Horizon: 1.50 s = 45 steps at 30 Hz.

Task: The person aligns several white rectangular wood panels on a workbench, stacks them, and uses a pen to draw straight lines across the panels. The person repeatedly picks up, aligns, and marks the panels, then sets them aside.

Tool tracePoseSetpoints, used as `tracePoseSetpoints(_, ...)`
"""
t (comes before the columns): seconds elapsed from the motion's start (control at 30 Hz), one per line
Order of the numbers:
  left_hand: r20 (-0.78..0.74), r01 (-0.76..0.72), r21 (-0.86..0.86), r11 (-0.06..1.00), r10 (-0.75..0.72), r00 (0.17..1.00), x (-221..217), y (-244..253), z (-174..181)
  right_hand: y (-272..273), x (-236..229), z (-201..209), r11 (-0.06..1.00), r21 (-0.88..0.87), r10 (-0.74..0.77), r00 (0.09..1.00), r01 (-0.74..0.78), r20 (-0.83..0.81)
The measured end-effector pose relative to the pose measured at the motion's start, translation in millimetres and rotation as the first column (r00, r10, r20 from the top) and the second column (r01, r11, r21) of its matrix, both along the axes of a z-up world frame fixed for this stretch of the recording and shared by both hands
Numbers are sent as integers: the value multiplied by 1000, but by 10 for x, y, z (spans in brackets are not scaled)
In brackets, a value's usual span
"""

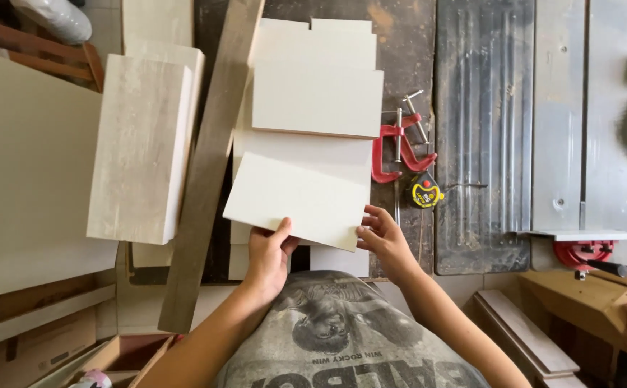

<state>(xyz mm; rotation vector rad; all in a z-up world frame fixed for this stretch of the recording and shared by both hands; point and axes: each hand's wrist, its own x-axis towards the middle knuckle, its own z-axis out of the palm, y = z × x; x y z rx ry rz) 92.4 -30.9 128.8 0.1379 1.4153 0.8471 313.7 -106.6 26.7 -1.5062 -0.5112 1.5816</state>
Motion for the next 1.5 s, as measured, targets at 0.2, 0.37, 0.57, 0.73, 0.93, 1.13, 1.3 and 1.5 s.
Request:
tracePoseSetpoints(0.2, 55, 333, -155, 930, -328, 943, -350, -341, -956, 100, 191, -114, 1000, 21, -9, 992, 6, 122)
tracePoseSetpoints(0.37, -651, 723, 32, 690, -535, 539, -848, -217, -991, 87, 285, -177, 1000, 2, 26, 942, -29, 336)
tracePoseSetpoints(0.57, -940, 768, 128, 627, -171, 296, -1114, 3, -913, 49, 329, -166, 990, -29, 126, 777, -138, 617)
tracePoseSetpoints(0.73, -929, 783, 218, 583, -122, 349, -1034, 390, -1061, 412, 398, 122, 993, 9, 86, 792, -115, 604)
tracePoseSetpoints(0.93, -923, 794, 278, 540, -77, 376, -684, 1273, -841, 1302, 609, -12, 972, 233, -125, 768, -32, 628)
tracePoseSetpoints(1.13, -918, 803, 216, 556, -166, 361, -560, 1545, -1243, 1620, 462, -164, 973, 209, -80, 701, -101, 708)
tracePoseSetpoints(1.3, -943, 789, 270, 552, -13, 333, -640, 1252, -1323, 1340, 274, 97, 990, 136, -78, 639, -41, 765)
tracePoseSetpoints(1.5, -906, 713, 204, 671, -147, 397, -809, 1060, -1342, 1027, 457, -434, 998, 59, -59, 767, 27, 640)
